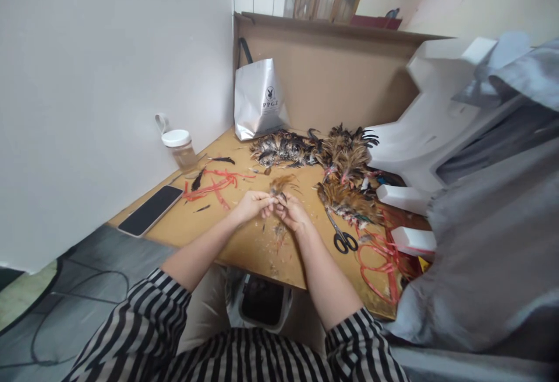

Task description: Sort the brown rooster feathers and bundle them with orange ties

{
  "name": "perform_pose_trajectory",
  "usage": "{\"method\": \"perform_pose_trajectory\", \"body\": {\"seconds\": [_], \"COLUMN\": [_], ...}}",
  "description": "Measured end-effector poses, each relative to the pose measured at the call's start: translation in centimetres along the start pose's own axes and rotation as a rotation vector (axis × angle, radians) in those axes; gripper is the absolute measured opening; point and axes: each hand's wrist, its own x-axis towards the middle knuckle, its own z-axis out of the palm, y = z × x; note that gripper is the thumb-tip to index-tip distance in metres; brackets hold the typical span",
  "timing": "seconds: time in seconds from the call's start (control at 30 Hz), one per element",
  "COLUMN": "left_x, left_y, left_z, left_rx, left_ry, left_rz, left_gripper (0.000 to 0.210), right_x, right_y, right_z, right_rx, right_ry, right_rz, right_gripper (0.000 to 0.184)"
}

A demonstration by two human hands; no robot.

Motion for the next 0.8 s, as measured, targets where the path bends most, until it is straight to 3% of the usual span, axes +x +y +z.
{"method": "perform_pose_trajectory", "body": {"seconds": [0.1, 0.2, 0.3, 0.4, 0.47, 0.53, 0.67, 0.73, 0.8], "left_x": [1.0, 1.9, 2.3, 2.1, 1.5, 0.7, -1.0, -1.5, -1.7], "left_y": [-1.3, -2.2, -2.5, -2.0, -1.4, -0.7, 0.8, 1.1, 0.8], "left_z": [-0.2, -0.3, -0.1, 0.2, 0.2, 0.0, -0.9, -1.1, -0.9], "left_rx": [-0.187, -0.217, -0.02, 0.289, 0.463, 0.521, 0.328, 0.2, 0.041], "left_ry": [0.18, 0.235, 0.219, 0.125, 0.022, -0.103, -0.399, -0.424, -0.365], "left_rz": [-0.099, -0.171, -0.223, -0.288, -0.287, -0.246, -0.137, -0.118, -0.116], "left_gripper": [0.022, 0.018, 0.019, 0.02, 0.022, 0.025, 0.026, 0.028, 0.028], "right_x": [0.1, -0.3, -1.2, -1.9, -1.9, -1.7, -1.5, -1.5, -1.4], "right_y": [0.4, 0.6, 0.5, -0.1, -0.6, -1.1, -1.6, -1.5, -1.2], "right_z": [0.4, 0.9, 1.6, 2.0, 1.9, 1.4, 0.2, 0.0, 0.2], "right_rx": [-0.205, -0.613, -1.016, -1.192, -1.168, -1.021, -0.497, -0.279, -0.134], "right_ry": [0.118, 0.174, 0.145, 0.092, 0.065, 0.01, -0.121, -0.174, -0.203], "right_rz": [-0.088, -0.308, -0.512, -0.588, -0.589, -0.501, -0.083, 0.021, 0.027], "right_gripper": [0.023, 0.015, 0.012, 0.012, 0.01, 0.01, 0.018, 0.023, 0.023]}}
